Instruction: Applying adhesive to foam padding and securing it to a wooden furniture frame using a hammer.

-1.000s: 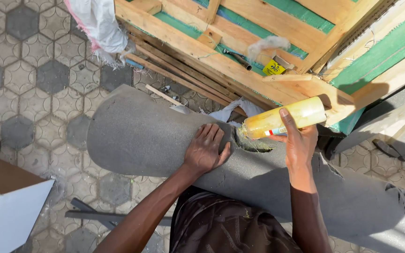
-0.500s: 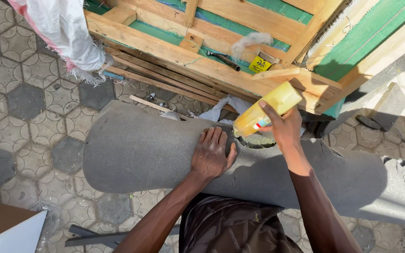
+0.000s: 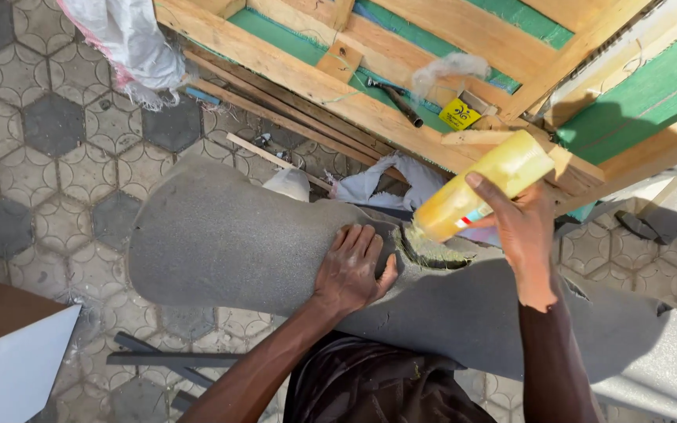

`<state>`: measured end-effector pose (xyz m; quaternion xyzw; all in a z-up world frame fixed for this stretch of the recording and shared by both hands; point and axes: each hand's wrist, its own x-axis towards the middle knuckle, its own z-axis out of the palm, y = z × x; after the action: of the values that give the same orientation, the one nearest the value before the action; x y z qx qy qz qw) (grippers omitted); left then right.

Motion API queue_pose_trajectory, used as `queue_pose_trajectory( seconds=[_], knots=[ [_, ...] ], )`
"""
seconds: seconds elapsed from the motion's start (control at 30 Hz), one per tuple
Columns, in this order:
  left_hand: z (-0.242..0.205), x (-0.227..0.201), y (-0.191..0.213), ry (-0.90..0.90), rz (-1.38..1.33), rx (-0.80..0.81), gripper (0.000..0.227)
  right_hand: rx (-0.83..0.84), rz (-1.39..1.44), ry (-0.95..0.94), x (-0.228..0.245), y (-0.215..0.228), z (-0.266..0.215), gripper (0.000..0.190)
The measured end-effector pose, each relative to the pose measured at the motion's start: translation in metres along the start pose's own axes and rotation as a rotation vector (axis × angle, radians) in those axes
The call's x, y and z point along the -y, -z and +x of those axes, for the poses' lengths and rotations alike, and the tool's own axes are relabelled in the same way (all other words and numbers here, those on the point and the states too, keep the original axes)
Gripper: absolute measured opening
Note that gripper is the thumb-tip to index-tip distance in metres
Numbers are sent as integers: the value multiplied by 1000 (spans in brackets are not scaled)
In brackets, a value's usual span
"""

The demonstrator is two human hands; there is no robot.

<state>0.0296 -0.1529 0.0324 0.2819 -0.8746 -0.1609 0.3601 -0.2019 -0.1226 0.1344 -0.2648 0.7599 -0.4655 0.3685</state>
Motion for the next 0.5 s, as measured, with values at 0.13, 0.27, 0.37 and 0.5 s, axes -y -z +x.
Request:
queue_pose_trajectory(
  seconds=[0.13, 0.27, 0.37, 0.5],
  knots=[
    [2, -1, 1, 18, 11, 51, 25, 120, -33, -102, 11, -13, -5, 53],
    [6, -3, 11, 32, 17, 103, 25, 164, -221, -207, 26, 8, 9, 33],
    [9, -5, 11, 24, 30, 145, 25, 119, -201, -147, 11, 23, 20, 28],
    [7, -10, 13, 27, 43, 159, 22, 33, -44, -117, 10, 9, 32, 32]
  ],
)
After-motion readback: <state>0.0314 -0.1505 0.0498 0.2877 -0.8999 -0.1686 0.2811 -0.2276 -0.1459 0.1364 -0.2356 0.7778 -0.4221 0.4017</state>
